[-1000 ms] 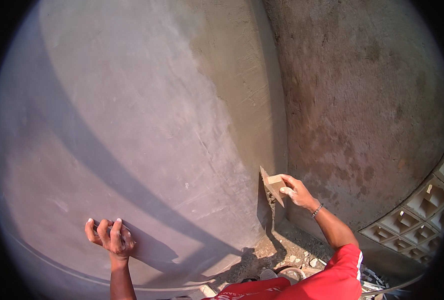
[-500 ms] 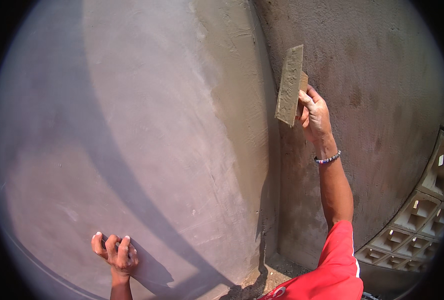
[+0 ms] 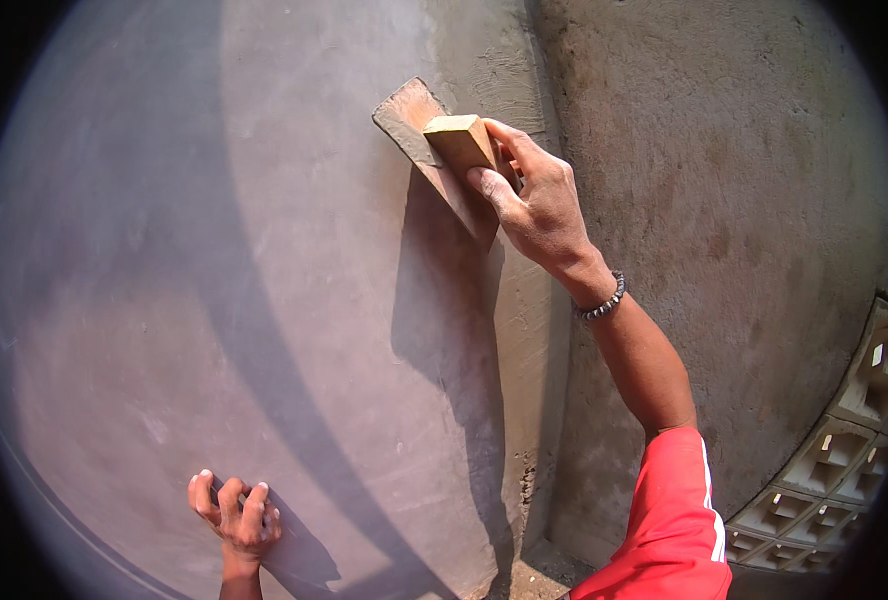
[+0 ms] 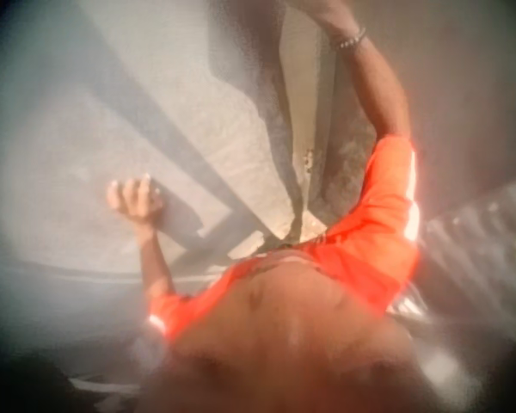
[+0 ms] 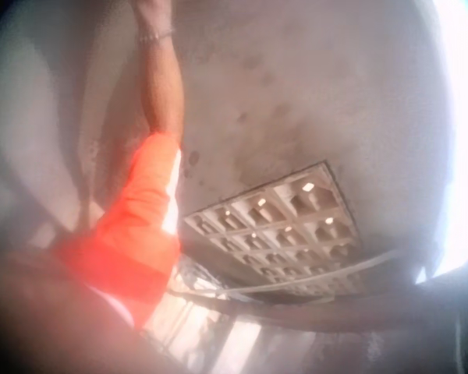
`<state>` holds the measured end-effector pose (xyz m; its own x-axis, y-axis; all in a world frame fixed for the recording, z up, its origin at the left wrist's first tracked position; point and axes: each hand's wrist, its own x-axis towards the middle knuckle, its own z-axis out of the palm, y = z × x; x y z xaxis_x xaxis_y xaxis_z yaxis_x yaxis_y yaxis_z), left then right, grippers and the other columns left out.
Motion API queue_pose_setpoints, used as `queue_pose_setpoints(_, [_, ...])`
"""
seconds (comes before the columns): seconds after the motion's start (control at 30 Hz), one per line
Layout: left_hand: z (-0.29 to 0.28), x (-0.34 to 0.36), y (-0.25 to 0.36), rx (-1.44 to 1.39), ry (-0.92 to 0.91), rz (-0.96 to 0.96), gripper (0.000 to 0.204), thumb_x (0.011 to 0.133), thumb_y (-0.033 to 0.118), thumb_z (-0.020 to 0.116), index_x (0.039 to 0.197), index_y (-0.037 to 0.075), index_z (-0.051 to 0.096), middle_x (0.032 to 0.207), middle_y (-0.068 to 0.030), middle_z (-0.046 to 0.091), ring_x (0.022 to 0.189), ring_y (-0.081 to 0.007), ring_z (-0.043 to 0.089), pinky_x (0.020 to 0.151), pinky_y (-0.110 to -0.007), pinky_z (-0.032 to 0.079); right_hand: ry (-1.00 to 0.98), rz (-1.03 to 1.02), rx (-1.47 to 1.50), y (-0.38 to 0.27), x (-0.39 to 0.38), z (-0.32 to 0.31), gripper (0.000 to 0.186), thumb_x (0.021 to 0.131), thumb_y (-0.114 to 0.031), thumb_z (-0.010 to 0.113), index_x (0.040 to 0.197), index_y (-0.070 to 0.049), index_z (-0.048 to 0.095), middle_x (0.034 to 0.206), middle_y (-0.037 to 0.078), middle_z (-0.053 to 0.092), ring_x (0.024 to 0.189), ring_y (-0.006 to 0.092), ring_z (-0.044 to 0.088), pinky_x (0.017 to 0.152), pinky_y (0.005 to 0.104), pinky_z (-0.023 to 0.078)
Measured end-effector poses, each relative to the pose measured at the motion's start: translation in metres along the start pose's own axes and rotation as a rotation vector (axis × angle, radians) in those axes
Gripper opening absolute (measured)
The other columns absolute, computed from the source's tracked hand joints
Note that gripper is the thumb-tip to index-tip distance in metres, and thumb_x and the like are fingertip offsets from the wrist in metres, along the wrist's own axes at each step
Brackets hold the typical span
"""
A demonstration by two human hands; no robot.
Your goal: The person scoops wet cement from a bucket using a trowel and applies it to a vertical wall. They then use a wooden float to smooth the surface, repeatedly spreading and leveling the cement along the wall's edge and corner.
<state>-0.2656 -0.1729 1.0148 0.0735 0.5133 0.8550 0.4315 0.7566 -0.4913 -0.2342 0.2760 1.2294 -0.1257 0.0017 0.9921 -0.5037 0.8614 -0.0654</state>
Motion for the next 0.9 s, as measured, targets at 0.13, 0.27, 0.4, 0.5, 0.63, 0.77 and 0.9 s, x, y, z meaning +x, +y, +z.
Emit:
queue_pose_setpoints(0.13, [0.000,0.001,0.001,-0.002,0.002,0.005,0.022,0.066,0.016,0.056,0.085,0.010,0.063,0.088,-0.0100,0.053,0.117,-0.0401,0.040,0.094,-0.061,0.037,0.427,0.036,-0.067,0.045,0.045,-0.042,0.049,0.089,-0.014,0.063,0.132,0.002,0.049,0.103,0.024,0.068,0.092,0.0293,0.070,0.078,0.0349,0.060])
queue_pose_setpoints(0.27, [0.007,-0.002,0.005,-0.028,0.012,-0.016,0.021,0.066,0.015,0.055,0.085,0.010,0.063,0.088,-0.0101,0.053,0.117,-0.0405,0.041,0.094,-0.062,0.037,0.268,0.136,-0.184,0.078,0.118,-0.085,0.052,0.090,-0.021,0.065,0.137,-0.005,0.050,0.092,0.012,0.069,0.082,0.0159,0.069,0.072,0.0291,0.059])
queue_pose_setpoints(0.4, [0.003,-0.006,0.000,-0.001,-0.003,-0.011,0.020,0.067,0.012,0.053,0.085,0.010,0.063,0.088,-0.0101,0.053,0.119,-0.0411,0.040,0.094,-0.062,0.036,0.163,0.164,-0.239,0.047,0.135,-0.075,0.036,0.087,-0.006,0.063,0.123,-0.004,0.061,0.114,0.012,0.063,0.102,0.0210,0.063,0.080,0.0289,0.053])
queue_pose_setpoints(0.5, [0.001,-0.005,0.001,-0.035,-0.030,0.004,0.026,0.066,0.004,0.056,0.091,0.006,0.062,0.095,-0.0125,0.052,0.122,-0.0448,0.038,0.093,-0.063,0.037,0.148,0.143,-0.428,0.095,0.112,-0.063,0.048,0.088,-0.020,0.065,0.133,-0.005,0.055,0.108,0.017,0.069,0.097,0.0250,0.069,0.086,0.0352,0.056])
queue_pose_setpoints(0.63, [0.000,-0.005,0.002,-0.038,-0.028,0.000,0.026,0.066,0.003,0.056,0.092,0.006,0.062,0.096,-0.0132,0.052,0.123,-0.0455,0.037,0.094,-0.063,0.037,0.173,0.206,-0.293,0.087,0.010,-0.041,0.048,0.087,-0.016,0.064,0.132,-0.002,0.055,0.121,0.021,0.063,0.112,0.0318,0.063,0.099,0.0389,0.049])
queue_pose_setpoints(0.77, [-0.003,-0.002,0.003,-0.035,-0.042,0.009,0.026,0.067,0.004,0.057,0.092,0.005,0.062,0.096,-0.0133,0.053,0.123,-0.0456,0.037,0.094,-0.063,0.037,0.149,0.246,-0.236,0.087,-0.095,-0.037,0.049,0.088,-0.010,0.062,0.135,-0.002,0.052,0.121,0.024,0.062,0.111,0.0333,0.063,0.095,0.0383,0.051])
queue_pose_setpoints(0.9, [-0.001,0.000,0.004,-0.045,-0.043,0.007,0.026,0.067,0.004,0.057,0.093,0.006,0.062,0.095,-0.0131,0.053,0.123,-0.0453,0.038,0.094,-0.063,0.036,0.095,0.375,-0.222,0.079,-0.195,-0.037,0.051,0.088,-0.007,0.064,0.137,-0.005,0.051,0.116,0.023,0.065,0.104,0.0339,0.066,0.088,0.0383,0.053])
